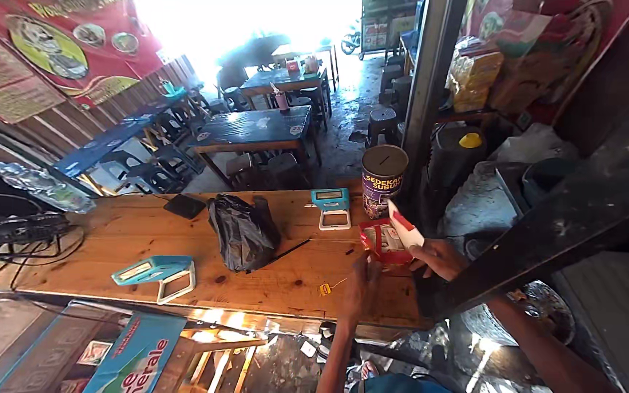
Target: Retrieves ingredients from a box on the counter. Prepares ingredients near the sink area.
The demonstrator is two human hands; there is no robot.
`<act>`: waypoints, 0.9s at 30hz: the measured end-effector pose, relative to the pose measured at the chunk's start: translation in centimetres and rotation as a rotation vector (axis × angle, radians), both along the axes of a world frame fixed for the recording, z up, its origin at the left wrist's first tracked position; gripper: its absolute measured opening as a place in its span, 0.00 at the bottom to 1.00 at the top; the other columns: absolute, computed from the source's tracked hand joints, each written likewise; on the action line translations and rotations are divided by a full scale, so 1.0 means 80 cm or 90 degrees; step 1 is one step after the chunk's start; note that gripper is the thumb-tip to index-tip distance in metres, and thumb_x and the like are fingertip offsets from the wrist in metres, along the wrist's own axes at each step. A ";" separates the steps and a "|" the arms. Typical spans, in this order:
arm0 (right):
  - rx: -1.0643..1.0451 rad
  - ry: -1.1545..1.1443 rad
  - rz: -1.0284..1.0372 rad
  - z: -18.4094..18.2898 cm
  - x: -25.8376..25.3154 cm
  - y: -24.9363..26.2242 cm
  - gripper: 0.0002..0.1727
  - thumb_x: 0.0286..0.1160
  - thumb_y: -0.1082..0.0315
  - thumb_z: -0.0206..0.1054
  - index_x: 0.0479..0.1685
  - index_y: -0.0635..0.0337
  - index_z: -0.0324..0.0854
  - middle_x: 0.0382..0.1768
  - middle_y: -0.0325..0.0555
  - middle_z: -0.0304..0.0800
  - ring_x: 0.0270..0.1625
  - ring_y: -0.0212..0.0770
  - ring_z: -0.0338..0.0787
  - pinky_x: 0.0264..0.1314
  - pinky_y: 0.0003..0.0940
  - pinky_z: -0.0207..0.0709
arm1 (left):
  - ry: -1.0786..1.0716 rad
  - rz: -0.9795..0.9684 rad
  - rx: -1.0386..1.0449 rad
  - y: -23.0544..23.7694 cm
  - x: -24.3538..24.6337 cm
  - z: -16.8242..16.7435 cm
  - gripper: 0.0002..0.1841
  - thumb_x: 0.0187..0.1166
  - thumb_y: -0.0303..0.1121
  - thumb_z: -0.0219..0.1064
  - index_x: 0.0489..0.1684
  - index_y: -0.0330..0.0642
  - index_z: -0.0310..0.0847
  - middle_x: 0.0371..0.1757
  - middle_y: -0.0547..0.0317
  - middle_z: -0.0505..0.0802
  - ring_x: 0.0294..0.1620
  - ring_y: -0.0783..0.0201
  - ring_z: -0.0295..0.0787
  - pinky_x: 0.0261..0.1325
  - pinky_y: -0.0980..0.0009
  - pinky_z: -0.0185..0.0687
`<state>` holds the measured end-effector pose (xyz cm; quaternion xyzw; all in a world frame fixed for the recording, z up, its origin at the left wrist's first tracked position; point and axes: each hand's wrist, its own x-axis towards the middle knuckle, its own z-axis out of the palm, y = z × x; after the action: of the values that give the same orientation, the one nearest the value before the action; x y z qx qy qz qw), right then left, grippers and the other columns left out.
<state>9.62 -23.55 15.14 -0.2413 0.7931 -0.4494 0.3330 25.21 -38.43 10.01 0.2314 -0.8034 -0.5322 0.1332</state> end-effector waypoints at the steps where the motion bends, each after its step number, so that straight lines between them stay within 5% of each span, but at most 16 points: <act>1: 0.012 -0.036 -0.046 0.003 0.001 0.000 0.20 0.92 0.61 0.56 0.63 0.72 0.79 0.48 0.60 0.91 0.41 0.46 0.94 0.43 0.41 0.87 | 0.007 0.004 -0.007 0.001 -0.007 -0.002 0.26 0.90 0.37 0.57 0.83 0.32 0.68 0.58 0.37 0.88 0.48 0.54 0.87 0.57 0.58 0.83; 4: 0.004 -0.068 -0.094 -0.001 -0.002 0.006 0.20 0.91 0.59 0.58 0.60 0.72 0.79 0.48 0.59 0.91 0.40 0.44 0.94 0.39 0.38 0.85 | -0.001 -0.008 -0.027 -0.001 -0.015 -0.004 0.27 0.90 0.35 0.56 0.86 0.33 0.65 0.65 0.33 0.85 0.59 0.48 0.87 0.66 0.55 0.81; 7: -0.043 -0.028 0.036 -0.013 -0.015 0.023 0.29 0.84 0.58 0.67 0.79 0.64 0.72 0.63 0.59 0.89 0.54 0.49 0.94 0.46 0.43 0.88 | 0.006 -0.039 -0.013 -0.009 -0.006 -0.003 0.29 0.88 0.33 0.58 0.87 0.30 0.61 0.70 0.29 0.81 0.64 0.45 0.84 0.67 0.55 0.81; 10: -0.071 0.006 0.033 -0.017 -0.023 0.048 0.34 0.82 0.63 0.68 0.85 0.66 0.65 0.69 0.61 0.85 0.59 0.49 0.92 0.54 0.42 0.87 | 0.007 -0.036 0.002 -0.020 0.014 0.007 0.31 0.83 0.25 0.57 0.87 0.27 0.57 0.75 0.26 0.75 0.65 0.45 0.82 0.65 0.58 0.81; 13: -0.177 0.142 -0.145 -0.017 -0.006 0.103 0.24 0.82 0.69 0.63 0.71 0.78 0.73 0.52 0.57 0.91 0.46 0.34 0.92 0.53 0.34 0.86 | 0.038 0.012 0.023 -0.030 0.038 0.017 0.28 0.83 0.22 0.57 0.85 0.27 0.59 0.67 0.33 0.82 0.51 0.54 0.90 0.54 0.62 0.88; 15: -0.208 0.181 -0.216 0.012 0.028 0.150 0.09 0.79 0.67 0.60 0.48 0.62 0.80 0.30 0.29 0.86 0.26 0.16 0.81 0.29 0.16 0.77 | 0.071 0.026 0.084 -0.033 0.055 0.027 0.27 0.85 0.24 0.59 0.83 0.26 0.60 0.58 0.38 0.88 0.44 0.57 0.94 0.48 0.62 0.93; 18: -0.288 -0.004 0.042 0.037 0.067 0.213 0.13 0.88 0.55 0.58 0.44 0.42 0.89 0.30 0.18 0.90 0.26 0.15 0.80 0.28 0.15 0.73 | 0.087 0.006 0.163 -0.027 0.077 0.043 0.23 0.86 0.27 0.60 0.78 0.28 0.67 0.53 0.45 0.92 0.40 0.57 0.97 0.41 0.61 0.97; 22: -0.231 0.039 0.172 0.036 0.138 0.169 0.23 0.82 0.62 0.67 0.67 0.71 0.80 0.48 0.51 0.93 0.46 0.36 0.92 0.49 0.35 0.88 | 0.086 -0.096 0.209 -0.007 0.091 0.055 0.19 0.86 0.29 0.60 0.73 0.30 0.73 0.43 0.54 0.94 0.28 0.65 0.93 0.26 0.69 0.91; 25: -0.196 0.125 0.125 0.012 0.174 0.104 0.39 0.78 0.61 0.73 0.87 0.66 0.65 0.74 0.62 0.81 0.63 0.49 0.91 0.53 0.45 0.91 | 0.091 -0.185 0.234 0.012 0.091 0.056 0.22 0.86 0.32 0.62 0.75 0.31 0.71 0.38 0.59 0.93 0.23 0.72 0.87 0.23 0.75 0.85; 27: -0.226 0.199 0.074 -0.009 0.185 0.072 0.37 0.77 0.61 0.73 0.85 0.64 0.69 0.75 0.63 0.78 0.67 0.49 0.89 0.54 0.40 0.91 | 0.095 -0.220 0.241 0.018 0.091 0.054 0.23 0.86 0.33 0.63 0.75 0.31 0.70 0.36 0.61 0.93 0.22 0.75 0.84 0.22 0.77 0.81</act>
<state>24.39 -17.82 14.40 -0.4078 0.7282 -0.5192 0.1838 32.47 -36.95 14.36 0.0716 -0.7049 -0.7037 0.0535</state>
